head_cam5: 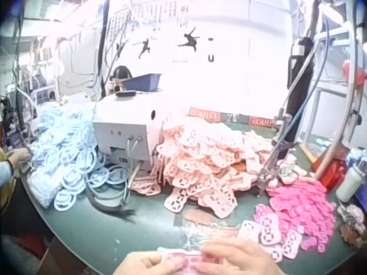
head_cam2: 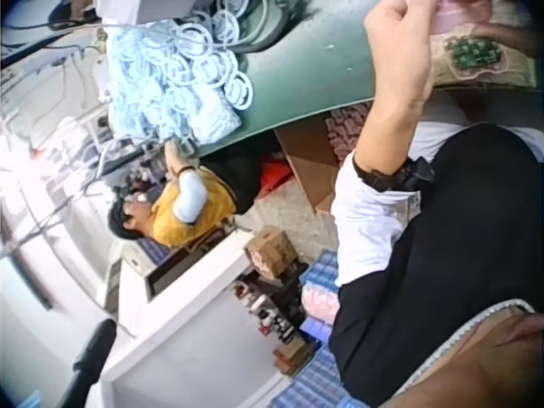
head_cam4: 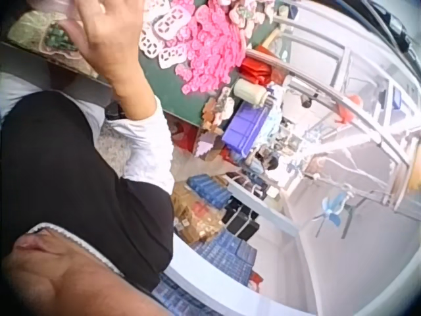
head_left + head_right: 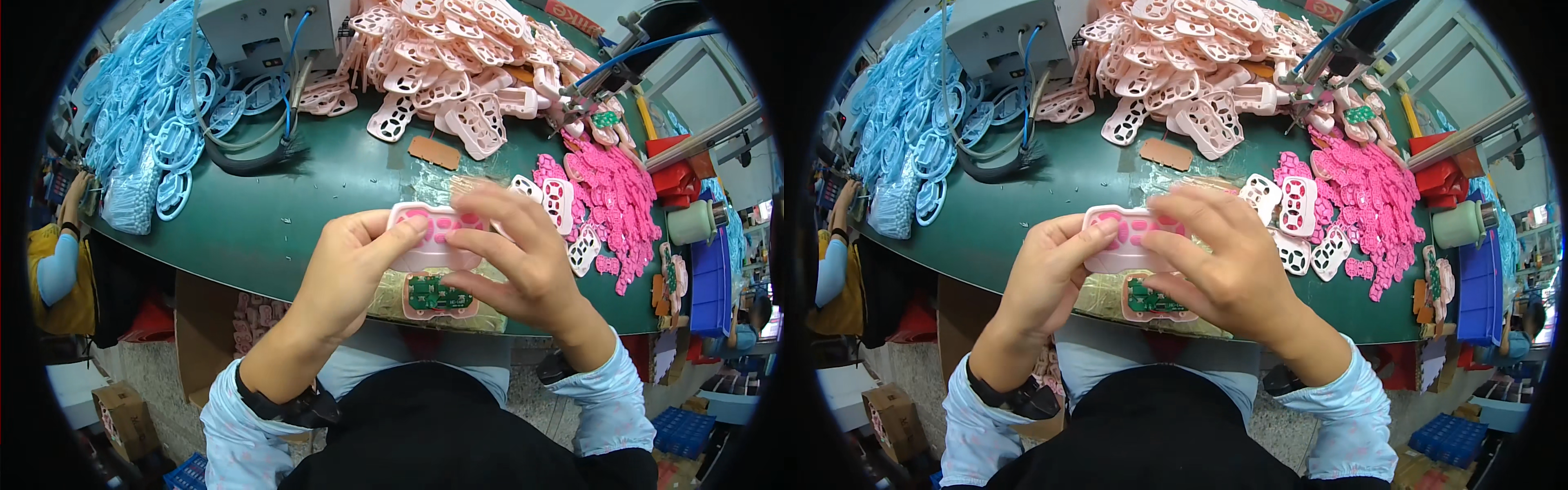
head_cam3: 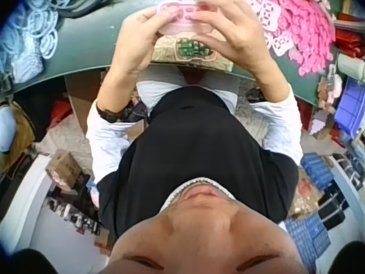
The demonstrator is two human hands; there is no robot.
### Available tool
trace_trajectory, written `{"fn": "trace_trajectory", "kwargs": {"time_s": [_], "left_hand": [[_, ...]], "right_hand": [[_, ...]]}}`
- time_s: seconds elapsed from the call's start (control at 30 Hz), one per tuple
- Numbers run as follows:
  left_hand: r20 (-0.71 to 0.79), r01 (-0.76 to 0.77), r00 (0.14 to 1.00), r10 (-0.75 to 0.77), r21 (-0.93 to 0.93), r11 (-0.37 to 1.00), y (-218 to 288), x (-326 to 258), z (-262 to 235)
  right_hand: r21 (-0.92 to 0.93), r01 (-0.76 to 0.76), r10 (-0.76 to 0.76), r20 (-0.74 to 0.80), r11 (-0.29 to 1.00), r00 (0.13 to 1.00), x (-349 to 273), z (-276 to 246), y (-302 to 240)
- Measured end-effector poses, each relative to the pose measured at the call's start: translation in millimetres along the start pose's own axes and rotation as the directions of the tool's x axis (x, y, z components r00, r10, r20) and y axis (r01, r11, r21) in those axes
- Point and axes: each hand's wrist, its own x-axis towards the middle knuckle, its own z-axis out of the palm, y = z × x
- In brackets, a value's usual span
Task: The person assembles small electronic devices by inserting green circuit boards into pink plastic housings. They then use a pneumatic tool to secure the components and add pink foam inserts before closing the units. The finished items are placed on the table.
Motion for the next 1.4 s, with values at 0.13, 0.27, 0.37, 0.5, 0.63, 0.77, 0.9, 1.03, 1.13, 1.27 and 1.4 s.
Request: {"fn": "trace_trajectory", "kwargs": {"time_s": [0.13, 0.27, 0.37, 0.5, 0.63, 0.77, 0.9, 1.03, 1.13, 1.27, 1.4], "left_hand": [[0.132, 0.097, 0.987, -0.093, -0.021, 0.995, 7.3, 0.3, -0.5], [0.193, -0.208, 0.965, 0.176, 0.161, 0.965, 6.1, -8.0, 8.2], [0.233, -0.265, 0.958, 0.167, 0.497, 0.826, 2.3, -11.4, -11.7], [0.236, -0.292, 0.956, 0.172, 0.786, 0.545, -18.0, -30.3, -20.1], [0.290, -0.353, 0.913, 0.288, 0.914, 0.201, -56.2, -33.3, -17.8], [0.260, -0.376, 0.924, 0.281, 0.760, 0.530, -59.3, -23.7, -21.6], [0.168, -0.122, 0.981, 0.097, 0.141, 0.983, -51.8, -27.2, -21.1], [0.152, -0.020, 0.988, 0.030, -0.064, 0.998, -46.2, -29.7, -24.4], [0.132, -0.024, 0.991, 0.034, -0.078, 0.997, -49.0, -31.9, -22.9], [0.111, -0.058, 0.992, 0.063, -0.045, 0.997, -50.4, -34.0, -20.5], [0.126, -0.075, 0.989, 0.076, -0.013, 0.997, -49.0, -34.4, -18.1]], "right_hand": [[0.259, -0.179, 0.178, 0.029, 0.949, 0.984, -9.2, 1.1, -2.8], [0.894, -0.374, 0.483, 0.220, 0.249, 0.848, -36.5, 14.8, 4.2], [0.894, -0.362, 0.517, 0.449, -0.265, 0.729, -59.4, 18.2, 11.6], [0.821, -0.272, 0.465, 0.521, -0.502, 0.715, -72.2, 24.3, 10.5], [0.789, -0.224, 0.429, 0.521, -0.572, 0.738, -75.1, 32.0, 12.7], [0.774, -0.250, 0.408, 0.544, -0.582, 0.733, -77.5, 37.8, 5.2], [0.849, -0.271, 0.479, 0.489, -0.454, 0.729, -71.5, 34.6, -8.7], [0.926, -0.331, 0.507, 0.376, -0.181, 0.776, -68.7, 31.1, -12.0], [0.919, -0.392, 0.518, 0.353, -0.036, 0.779, -62.0, 32.1, -21.9], [0.707, -0.429, 0.404, 0.218, 0.562, 0.888, -55.1, 29.6, -23.0], [0.617, -0.375, 0.377, 0.134, 0.692, 0.916, -51.2, 31.4, -28.6]]}}
